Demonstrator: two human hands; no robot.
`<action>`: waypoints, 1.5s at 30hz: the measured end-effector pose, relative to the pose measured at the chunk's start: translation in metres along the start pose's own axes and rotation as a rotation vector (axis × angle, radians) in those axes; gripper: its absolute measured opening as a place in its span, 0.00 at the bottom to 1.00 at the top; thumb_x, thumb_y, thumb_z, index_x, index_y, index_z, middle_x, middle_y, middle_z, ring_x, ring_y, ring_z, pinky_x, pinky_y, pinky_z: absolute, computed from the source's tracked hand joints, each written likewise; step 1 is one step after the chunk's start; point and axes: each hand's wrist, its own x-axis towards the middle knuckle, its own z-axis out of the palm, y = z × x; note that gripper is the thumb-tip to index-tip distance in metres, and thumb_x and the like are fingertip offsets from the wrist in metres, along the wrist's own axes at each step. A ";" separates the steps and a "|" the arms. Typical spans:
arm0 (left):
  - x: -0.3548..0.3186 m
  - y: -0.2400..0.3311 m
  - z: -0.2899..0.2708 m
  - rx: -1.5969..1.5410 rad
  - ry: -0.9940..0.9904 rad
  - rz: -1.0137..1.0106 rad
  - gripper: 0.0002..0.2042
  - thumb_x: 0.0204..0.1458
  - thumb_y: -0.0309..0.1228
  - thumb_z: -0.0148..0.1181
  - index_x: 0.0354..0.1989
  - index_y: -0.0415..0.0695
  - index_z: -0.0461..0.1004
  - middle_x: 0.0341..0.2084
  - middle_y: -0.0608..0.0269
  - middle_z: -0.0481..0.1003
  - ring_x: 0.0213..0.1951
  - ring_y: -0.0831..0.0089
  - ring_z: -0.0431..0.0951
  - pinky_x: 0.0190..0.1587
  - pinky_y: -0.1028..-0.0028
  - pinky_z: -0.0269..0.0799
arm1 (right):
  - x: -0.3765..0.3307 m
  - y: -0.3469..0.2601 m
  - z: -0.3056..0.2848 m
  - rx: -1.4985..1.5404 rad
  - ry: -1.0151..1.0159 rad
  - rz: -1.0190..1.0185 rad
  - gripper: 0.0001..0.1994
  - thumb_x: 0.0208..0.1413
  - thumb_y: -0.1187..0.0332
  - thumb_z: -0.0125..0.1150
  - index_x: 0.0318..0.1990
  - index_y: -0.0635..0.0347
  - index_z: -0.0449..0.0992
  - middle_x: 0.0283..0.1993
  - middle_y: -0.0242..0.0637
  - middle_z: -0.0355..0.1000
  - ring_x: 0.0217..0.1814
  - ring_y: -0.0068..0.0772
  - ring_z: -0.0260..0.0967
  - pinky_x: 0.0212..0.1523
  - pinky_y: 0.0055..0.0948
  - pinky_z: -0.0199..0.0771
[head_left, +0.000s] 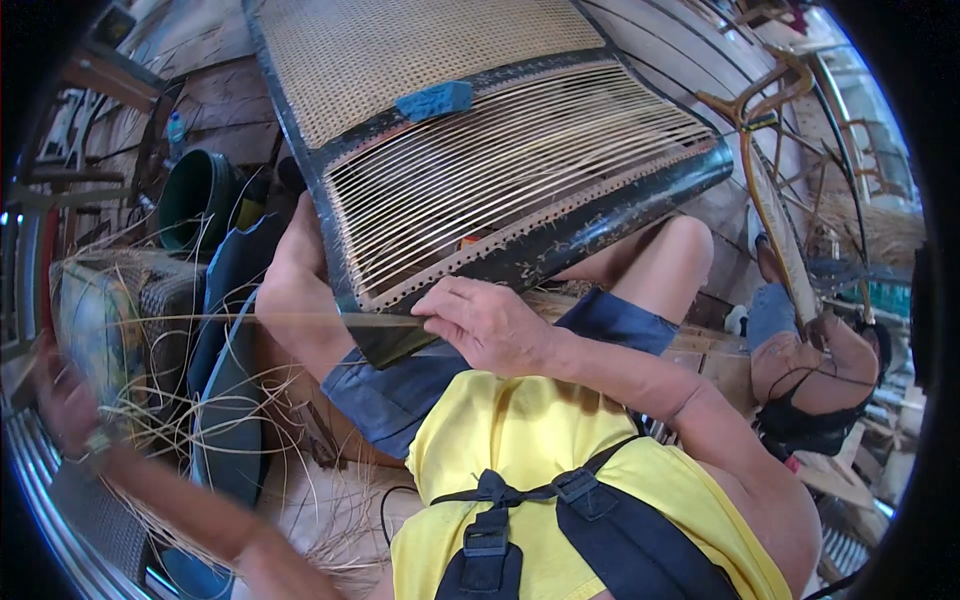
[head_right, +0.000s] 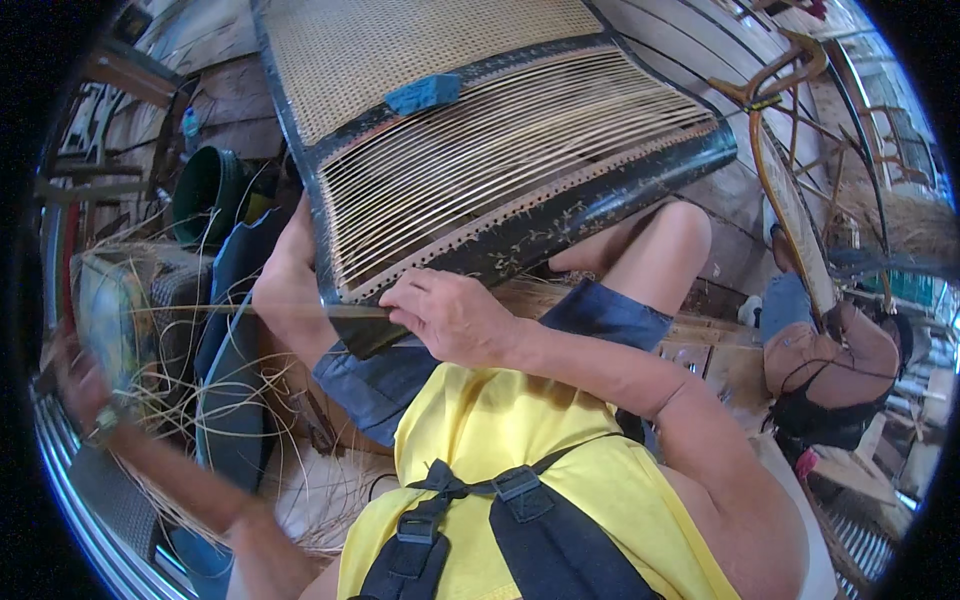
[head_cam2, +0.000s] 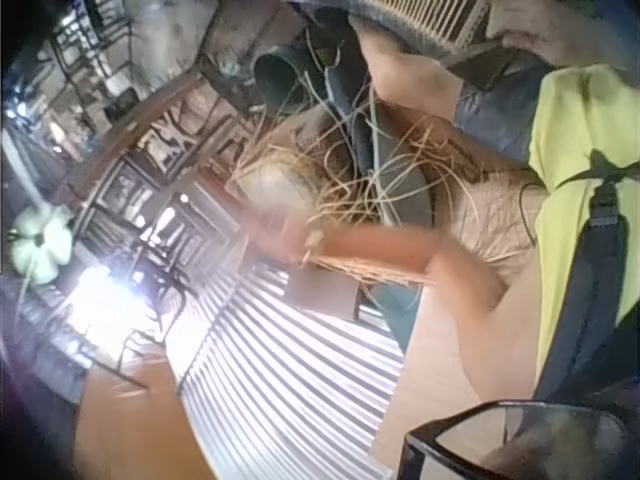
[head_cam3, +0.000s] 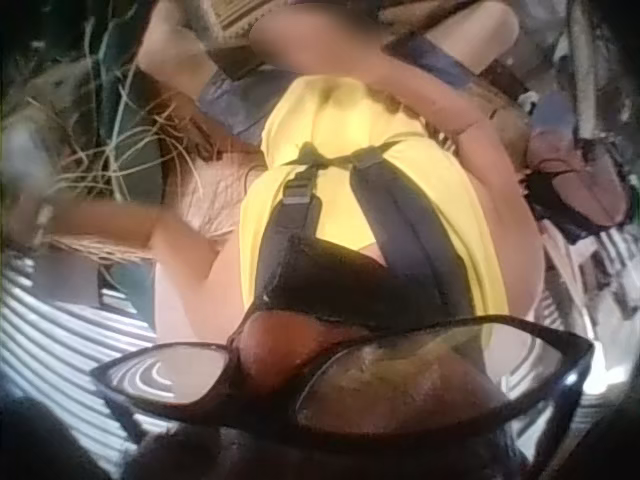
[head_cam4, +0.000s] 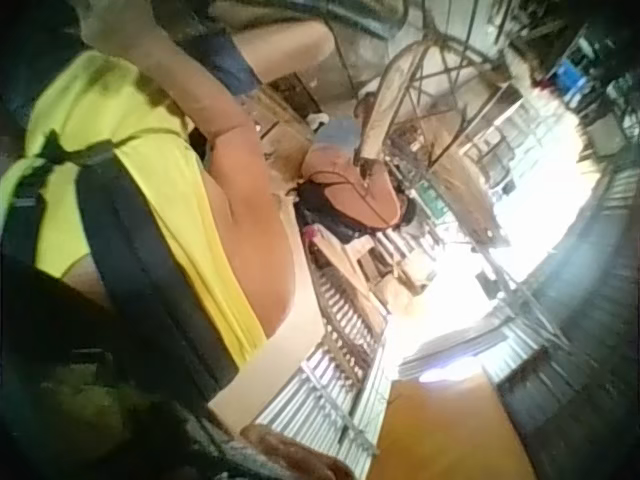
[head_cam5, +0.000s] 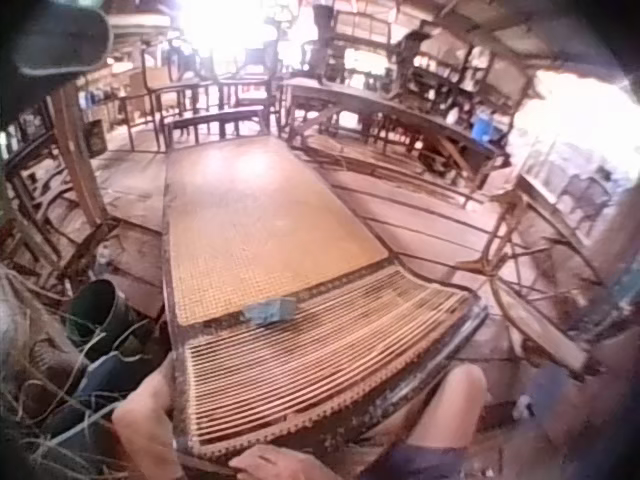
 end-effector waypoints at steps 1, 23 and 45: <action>0.012 -0.006 0.006 0.091 -0.053 0.039 0.21 0.60 0.26 0.49 0.63 0.40 0.65 0.57 0.49 0.72 0.38 0.66 0.78 0.44 0.71 0.76 | -0.004 0.000 -0.002 0.063 0.015 -0.021 0.10 0.55 0.74 0.63 0.45 0.62 0.74 0.38 0.40 0.74 0.40 0.46 0.74 0.39 0.36 0.76; -0.123 -0.211 0.144 0.955 0.004 0.024 0.09 0.61 0.24 0.58 0.47 0.35 0.77 0.34 0.62 0.81 0.33 0.80 0.77 0.36 0.81 0.71 | 0.092 0.092 -0.008 -0.465 -0.293 -0.113 0.08 0.56 0.63 0.61 0.35 0.57 0.80 0.40 0.38 0.74 0.48 0.41 0.70 0.52 0.37 0.71; -0.097 -0.196 0.139 0.991 0.017 -0.005 0.08 0.64 0.26 0.54 0.46 0.35 0.74 0.35 0.63 0.79 0.26 0.87 0.64 0.29 0.86 0.58 | 0.088 0.056 -0.014 -0.334 0.003 -0.219 0.05 0.50 0.70 0.57 0.34 0.56 0.69 0.28 0.37 0.70 0.29 0.43 0.75 0.28 0.39 0.75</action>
